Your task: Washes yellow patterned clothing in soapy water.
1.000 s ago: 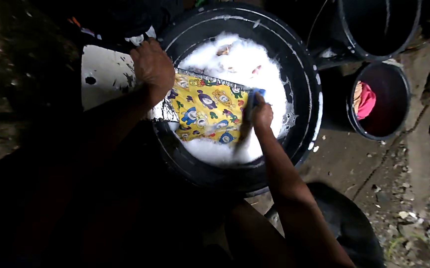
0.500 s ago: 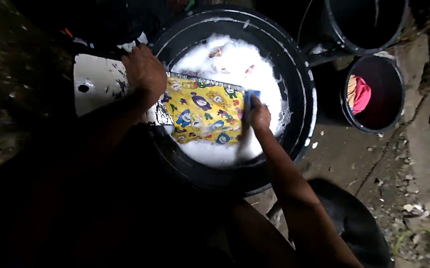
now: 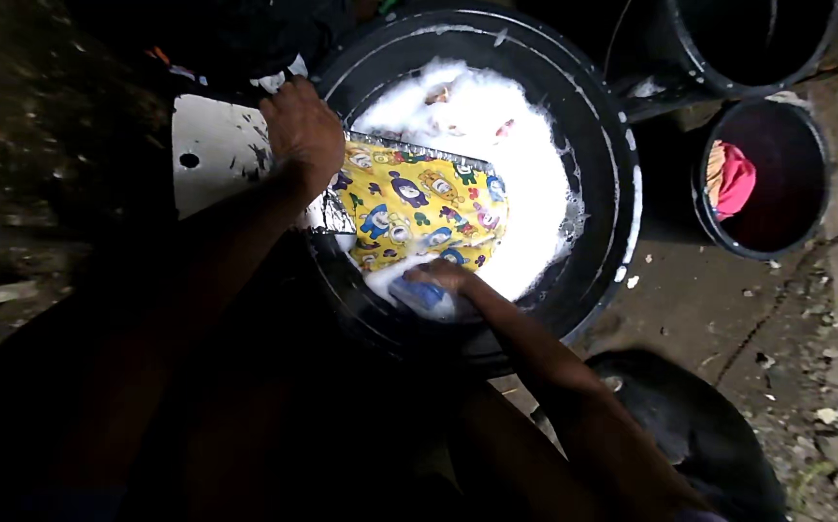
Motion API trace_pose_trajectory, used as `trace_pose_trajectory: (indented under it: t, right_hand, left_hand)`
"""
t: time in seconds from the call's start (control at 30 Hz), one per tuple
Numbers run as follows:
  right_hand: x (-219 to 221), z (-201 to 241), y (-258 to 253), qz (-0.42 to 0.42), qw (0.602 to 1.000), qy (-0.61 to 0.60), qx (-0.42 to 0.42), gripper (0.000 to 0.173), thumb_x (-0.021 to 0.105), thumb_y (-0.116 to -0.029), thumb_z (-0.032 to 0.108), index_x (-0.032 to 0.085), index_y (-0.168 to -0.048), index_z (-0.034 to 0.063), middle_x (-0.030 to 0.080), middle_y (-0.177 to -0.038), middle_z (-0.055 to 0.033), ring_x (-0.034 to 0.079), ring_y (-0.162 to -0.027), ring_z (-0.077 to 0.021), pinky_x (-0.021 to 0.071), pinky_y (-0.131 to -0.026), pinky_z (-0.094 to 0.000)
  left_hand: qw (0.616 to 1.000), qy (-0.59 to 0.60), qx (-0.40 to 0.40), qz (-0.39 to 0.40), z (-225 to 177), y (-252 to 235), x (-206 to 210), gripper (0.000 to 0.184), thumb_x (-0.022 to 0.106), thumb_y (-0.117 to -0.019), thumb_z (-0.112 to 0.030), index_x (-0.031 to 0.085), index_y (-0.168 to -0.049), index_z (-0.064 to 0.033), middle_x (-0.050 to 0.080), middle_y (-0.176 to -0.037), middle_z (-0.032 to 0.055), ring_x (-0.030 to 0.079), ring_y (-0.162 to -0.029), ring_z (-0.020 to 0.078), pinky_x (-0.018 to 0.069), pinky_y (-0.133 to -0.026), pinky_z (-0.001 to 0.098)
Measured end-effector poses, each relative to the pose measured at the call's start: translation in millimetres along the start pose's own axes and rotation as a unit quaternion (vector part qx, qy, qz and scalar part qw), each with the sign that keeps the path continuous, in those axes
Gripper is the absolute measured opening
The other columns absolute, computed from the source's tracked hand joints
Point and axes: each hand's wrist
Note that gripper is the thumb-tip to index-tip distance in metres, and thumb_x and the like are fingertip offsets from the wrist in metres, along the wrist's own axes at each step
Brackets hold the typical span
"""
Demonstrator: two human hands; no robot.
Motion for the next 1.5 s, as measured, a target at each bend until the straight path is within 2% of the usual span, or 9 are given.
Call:
trace_pose_trajectory:
  t: [0.3,0.5,0.63,0.73,0.8,0.9,1.07,1.3,1.5]
  right_hand:
    - [-13.4,32.3,-26.0,0.001,0.981,0.172,0.094,0.054,0.042,-0.1108,0.039,0.062,-0.135,-0.0052,0.058,-0.141,-0.0284,0.052,-0.136,-0.0428,0.0362,-0.114,-0.0619]
    - [12.3,-16.1,2.7,-0.034,0.975,0.207,-0.067,0.054,0.075,-0.0914,0.02,0.061,-0.139,-0.0025,0.061,-0.139,-0.0275,0.055,-0.134,-0.0425,0.0374,-0.116,-0.0558]
    - [-3.8,-35.0,16.9,-0.014,0.997,-0.07,-0.003,0.041,0.067,-0.0992,0.019,0.062,-0.134,-0.0004,0.066,-0.13,-0.013,0.061,-0.123,-0.0155,0.0458,-0.11,-0.0332]
    - [-17.1,-46.7,24.6,0.02,0.915,-0.39,-0.105,0.019,0.051,-0.0968,0.022,0.068,-0.1,0.014,0.073,-0.089,0.0039,0.069,-0.082,-0.0029,0.0581,-0.077,-0.0234]
    - [-27.3,-28.6,24.4,-0.012,0.859,-0.481,-0.177,0.029,0.06,-0.0915,0.04,0.07,-0.105,0.0167,0.075,-0.092,0.0005,0.071,-0.08,-0.0083,0.06,-0.071,-0.0276]
    - [-50.9,50.6,22.2,-0.231,0.891,-0.322,-0.223,0.036,0.046,-0.1047,0.018,0.058,-0.137,0.0064,0.066,-0.126,-0.0045,0.064,-0.11,-0.0082,0.0544,-0.096,-0.0285]
    - [-25.2,139.5,-13.0,-0.432,0.868,0.196,-0.149,0.053,0.062,-0.0994,0.026,0.054,-0.151,0.0203,0.057,-0.139,-0.0275,0.061,-0.122,-0.0423,0.0559,-0.094,-0.0517]
    - [-100.6,-17.6,20.6,-0.502,0.852,0.099,0.113,0.05,0.053,-0.1044,0.028,0.049,-0.154,0.02,0.057,-0.139,-0.0306,0.06,-0.123,-0.0491,0.0501,-0.097,-0.0648]
    - [-32.3,124.7,-10.8,-0.456,0.863,0.18,-0.123,0.048,0.062,-0.0988,0.023,0.06,-0.146,0.0181,0.067,-0.127,-0.024,0.067,-0.112,-0.0391,0.0566,-0.091,-0.0519]
  left_hand:
    - [1.0,0.009,0.0,0.001,-0.5,-0.2,-2.2,0.05,0.031,-0.1104,-0.022,0.042,-0.144,0.0133,0.049,-0.143,0.036,0.048,-0.137,0.0482,0.0316,-0.114,0.0616]
    - [1.0,-0.007,-0.001,-0.004,-1.8,-1.1,-0.3,0.05,0.03,-0.1106,-0.019,0.037,-0.147,0.0147,0.047,-0.144,0.0377,0.047,-0.136,0.0508,0.0338,-0.112,0.0631]
    - [1.0,-0.004,-0.01,-0.011,-0.9,-5.2,3.9,0.05,0.03,-0.1106,-0.021,0.038,-0.147,0.0131,0.049,-0.143,0.0364,0.049,-0.135,0.0489,0.0342,-0.112,0.0614]
    - [1.0,-0.003,-0.012,-0.011,-0.3,-7.5,7.1,0.051,0.03,-0.1104,-0.022,0.038,-0.148,0.0121,0.048,-0.145,0.0356,0.048,-0.136,0.0479,0.0335,-0.113,0.0614]
    - [1.0,-0.002,-0.009,-0.004,0.2,-7.0,4.9,0.052,0.03,-0.1103,-0.022,0.037,-0.148,0.0118,0.048,-0.146,0.0354,0.048,-0.137,0.0475,0.0324,-0.113,0.0611]
    - [1.0,0.009,-0.008,-0.009,0.0,-5.9,6.3,0.051,0.031,-0.1101,-0.022,0.037,-0.149,0.0118,0.047,-0.146,0.0354,0.047,-0.137,0.0487,0.032,-0.113,0.0616]
    - [1.0,0.017,-0.009,-0.002,-2.3,-4.0,-1.9,0.05,0.032,-0.11,-0.02,0.038,-0.147,0.0126,0.048,-0.145,0.0366,0.047,-0.136,0.05,0.0324,-0.114,0.0622]
    - [1.0,0.021,-0.001,0.007,-1.8,-0.4,-4.3,0.053,0.03,-0.1114,-0.023,0.036,-0.149,0.0131,0.044,-0.148,0.0377,0.043,-0.14,0.0512,0.0289,-0.116,0.0639]
    - [1.0,0.003,0.0,0.013,-1.6,2.6,-2.8,0.051,0.03,-0.1105,-0.02,0.035,-0.147,0.0155,0.044,-0.146,0.0391,0.044,-0.138,0.0527,0.031,-0.114,0.0647]
Point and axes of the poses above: each hand's wrist, its own y-axis away from the middle knuckle, its own x-axis out of the palm, z = x × y
